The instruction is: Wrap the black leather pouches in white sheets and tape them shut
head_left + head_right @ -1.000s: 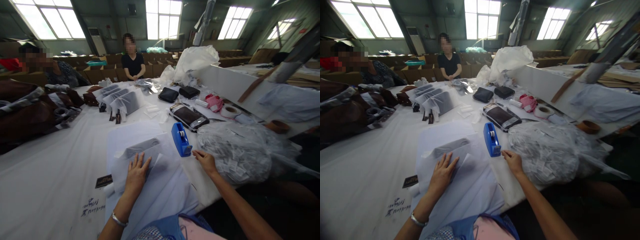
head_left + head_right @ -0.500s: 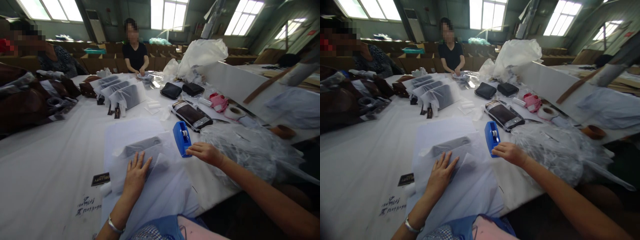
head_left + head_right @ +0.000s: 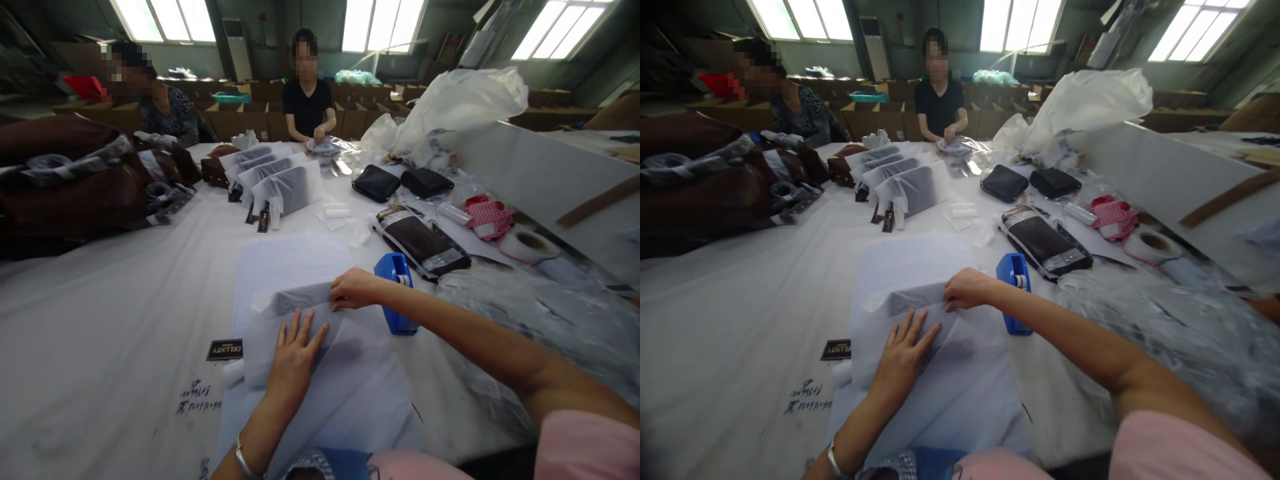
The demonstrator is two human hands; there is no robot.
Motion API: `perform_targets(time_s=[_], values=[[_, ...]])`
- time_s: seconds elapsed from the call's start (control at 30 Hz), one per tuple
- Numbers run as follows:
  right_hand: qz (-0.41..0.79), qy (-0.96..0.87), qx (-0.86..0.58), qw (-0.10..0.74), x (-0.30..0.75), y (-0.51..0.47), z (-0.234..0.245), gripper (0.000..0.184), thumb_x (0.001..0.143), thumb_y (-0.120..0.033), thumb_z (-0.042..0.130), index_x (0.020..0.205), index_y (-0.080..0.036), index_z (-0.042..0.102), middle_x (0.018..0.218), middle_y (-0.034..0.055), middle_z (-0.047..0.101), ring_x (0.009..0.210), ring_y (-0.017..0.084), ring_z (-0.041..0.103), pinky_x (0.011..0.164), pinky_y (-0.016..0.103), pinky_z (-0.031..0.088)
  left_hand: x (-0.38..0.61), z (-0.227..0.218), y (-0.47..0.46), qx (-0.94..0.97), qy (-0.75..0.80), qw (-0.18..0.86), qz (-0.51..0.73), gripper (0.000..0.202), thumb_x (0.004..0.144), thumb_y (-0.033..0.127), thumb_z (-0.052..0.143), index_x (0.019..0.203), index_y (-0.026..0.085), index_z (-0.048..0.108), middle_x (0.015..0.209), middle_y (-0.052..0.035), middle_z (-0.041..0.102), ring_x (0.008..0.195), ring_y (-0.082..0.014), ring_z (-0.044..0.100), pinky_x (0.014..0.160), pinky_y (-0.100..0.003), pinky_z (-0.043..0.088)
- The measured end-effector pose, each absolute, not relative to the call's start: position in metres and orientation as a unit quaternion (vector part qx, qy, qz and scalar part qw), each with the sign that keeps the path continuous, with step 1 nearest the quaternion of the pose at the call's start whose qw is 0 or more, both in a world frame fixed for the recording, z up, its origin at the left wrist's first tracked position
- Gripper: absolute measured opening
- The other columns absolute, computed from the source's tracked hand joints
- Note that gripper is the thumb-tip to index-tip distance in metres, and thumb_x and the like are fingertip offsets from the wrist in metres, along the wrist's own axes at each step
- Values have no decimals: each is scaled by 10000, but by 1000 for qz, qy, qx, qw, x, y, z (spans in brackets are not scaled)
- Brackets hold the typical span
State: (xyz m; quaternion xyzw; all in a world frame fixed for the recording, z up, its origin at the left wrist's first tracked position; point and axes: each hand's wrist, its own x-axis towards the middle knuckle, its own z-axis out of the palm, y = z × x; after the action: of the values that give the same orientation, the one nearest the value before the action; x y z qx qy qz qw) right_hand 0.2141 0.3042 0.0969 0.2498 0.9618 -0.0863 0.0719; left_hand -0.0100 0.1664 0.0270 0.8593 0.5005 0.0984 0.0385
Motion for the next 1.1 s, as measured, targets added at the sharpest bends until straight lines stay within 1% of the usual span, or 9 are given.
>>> perform_targets(time_s=[0.17, 0.33, 0.47, 0.6, 0.7, 0.77, 0.9, 1.0, 1.1], values=[[-42, 938, 321, 125, 209, 317, 103, 424, 833, -612, 652, 803, -192, 703, 761, 55, 701, 674, 198, 625, 520, 255, 271, -10, 26, 166, 858, 501, 37, 101, 637, 900, 67, 465, 1430, 412, 391, 1573, -35, 285, 1447, -337, 243, 1101, -555, 358], [-102, 921, 365, 86, 224, 323, 110, 282, 800, -492, 737, 794, -212, 709, 779, 26, 712, 719, 192, 629, 559, 252, 309, -10, 25, 166, 858, 503, 38, 96, 625, 905, 76, 467, 1424, 418, 398, 1572, -33, 286, 1448, -333, 241, 1099, -557, 360], [-272, 878, 391, -42, 237, 314, 123, 169, 823, -356, 704, 829, -188, 712, 718, 6, 674, 663, 159, 595, 588, 246, 366, -11, 25, 166, 859, 502, 40, 98, 622, 902, 73, 470, 1421, 411, 408, 1571, -38, 288, 1447, -336, 242, 1098, -562, 362], [-585, 674, 376, -249, 242, 283, 140, 376, 845, -514, 661, 817, -140, 660, 668, 12, 617, 604, 130, 557, 581, 237, 430, -11, 22, 166, 856, 504, 44, 108, 660, 885, 40, 459, 1422, 419, 399, 1571, -34, 286, 1446, -331, 244, 1096, -563, 366], [-684, 548, 336, -345, 240, 256, 148, 393, 824, -524, 702, 773, -143, 621, 606, -17, 560, 540, 99, 504, 546, 217, 416, -11, 19, 166, 855, 504, 44, 114, 672, 879, 31, 453, 1420, 426, 398, 1565, -26, 301, 1440, -327, 262, 1088, -563, 377], [-701, 542, 320, -334, 238, 245, 150, 360, 807, -475, 738, 763, -138, 622, 612, -15, 566, 546, 95, 508, 542, 210, 413, -11, 19, 167, 855, 504, 42, 115, 664, 882, 36, 451, 1418, 425, 403, 1563, -25, 307, 1437, -327, 269, 1085, -564, 378], [-662, 634, 342, -206, 233, 248, 145, 336, 794, -455, 739, 801, -127, 661, 666, 13, 624, 596, 122, 562, 564, 223, 444, -10, 21, 166, 855, 504, 41, 112, 647, 887, 54, 470, 1419, 416, 406, 1566, -34, 302, 1440, -329, 264, 1092, -558, 369], [-535, 764, 350, -93, 224, 264, 132, 320, 828, -456, 684, 843, -136, 697, 675, 10, 650, 613, 134, 580, 567, 221, 435, -10, 23, 165, 856, 503, 46, 109, 640, 889, 62, 481, 1421, 410, 405, 1570, -42, 289, 1443, -332, 255, 1093, -565, 361], [-330, 878, 345, 1, 211, 281, 118, 205, 829, -383, 678, 822, -182, 720, 668, -10, 668, 602, 136, 582, 545, 224, 377, -10, 23, 165, 855, 504, 51, 108, 635, 893, 70, 481, 1426, 405, 398, 1571, -45, 289, 1443, -336, 254, 1091, -575, 358]])
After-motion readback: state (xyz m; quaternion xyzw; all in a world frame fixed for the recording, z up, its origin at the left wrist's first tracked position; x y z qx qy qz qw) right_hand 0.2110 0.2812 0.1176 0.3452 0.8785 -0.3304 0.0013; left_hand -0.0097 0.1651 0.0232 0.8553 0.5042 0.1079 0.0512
